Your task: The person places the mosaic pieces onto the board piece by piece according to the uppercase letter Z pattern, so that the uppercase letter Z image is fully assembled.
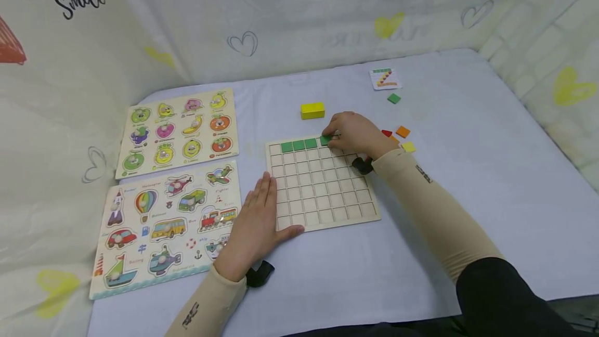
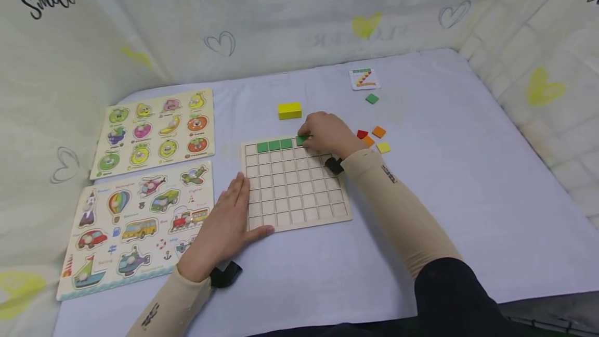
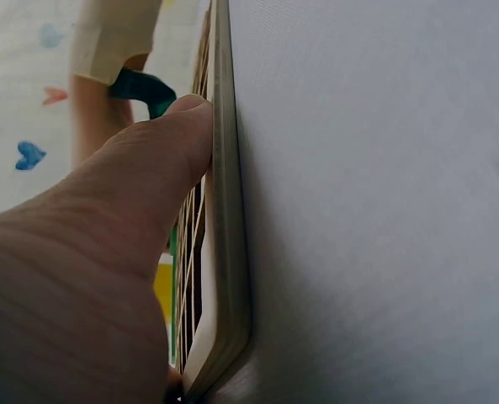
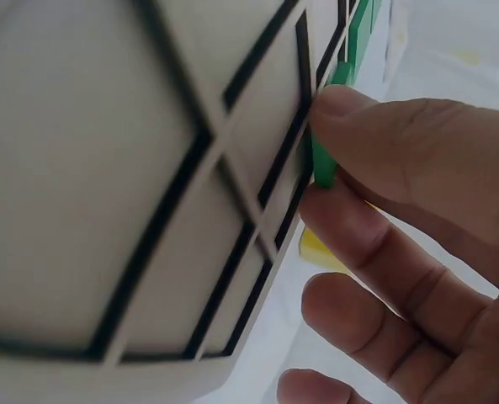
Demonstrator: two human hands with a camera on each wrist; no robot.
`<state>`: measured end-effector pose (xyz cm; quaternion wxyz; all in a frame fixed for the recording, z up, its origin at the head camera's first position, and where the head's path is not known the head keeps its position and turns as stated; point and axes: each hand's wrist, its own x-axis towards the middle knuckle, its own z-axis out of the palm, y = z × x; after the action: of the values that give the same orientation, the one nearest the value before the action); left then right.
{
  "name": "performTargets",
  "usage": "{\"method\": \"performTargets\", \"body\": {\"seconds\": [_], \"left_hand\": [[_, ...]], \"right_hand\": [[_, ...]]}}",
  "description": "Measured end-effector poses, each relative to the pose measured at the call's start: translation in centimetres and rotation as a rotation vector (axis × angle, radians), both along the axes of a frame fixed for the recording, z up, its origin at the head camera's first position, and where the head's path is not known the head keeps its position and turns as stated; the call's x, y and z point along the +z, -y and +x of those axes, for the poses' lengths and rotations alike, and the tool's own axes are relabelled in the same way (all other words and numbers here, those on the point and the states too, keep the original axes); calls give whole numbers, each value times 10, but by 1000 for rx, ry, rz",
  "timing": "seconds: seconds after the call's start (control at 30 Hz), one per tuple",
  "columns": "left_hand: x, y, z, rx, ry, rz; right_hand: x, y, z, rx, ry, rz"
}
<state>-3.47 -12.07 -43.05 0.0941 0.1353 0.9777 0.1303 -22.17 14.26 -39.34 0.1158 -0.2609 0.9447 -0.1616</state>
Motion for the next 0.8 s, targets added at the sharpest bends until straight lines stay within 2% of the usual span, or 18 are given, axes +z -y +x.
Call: {"method": "performTargets", "body": {"seconds": [0.17, 0.47, 0.67, 0.8], "left_hand": [[0, 0, 0, 0, 1, 4], [2, -1, -2, 1, 18, 1], [2, -1, -1, 5, 14, 1], [2, -1, 0, 5, 9, 9]], "right_hand": [[1, 5, 1, 13, -24, 19], [4, 8, 1, 6, -2, 39], [3, 1, -4, -6, 51, -18], [2, -13, -14, -69, 97, -58]]}}
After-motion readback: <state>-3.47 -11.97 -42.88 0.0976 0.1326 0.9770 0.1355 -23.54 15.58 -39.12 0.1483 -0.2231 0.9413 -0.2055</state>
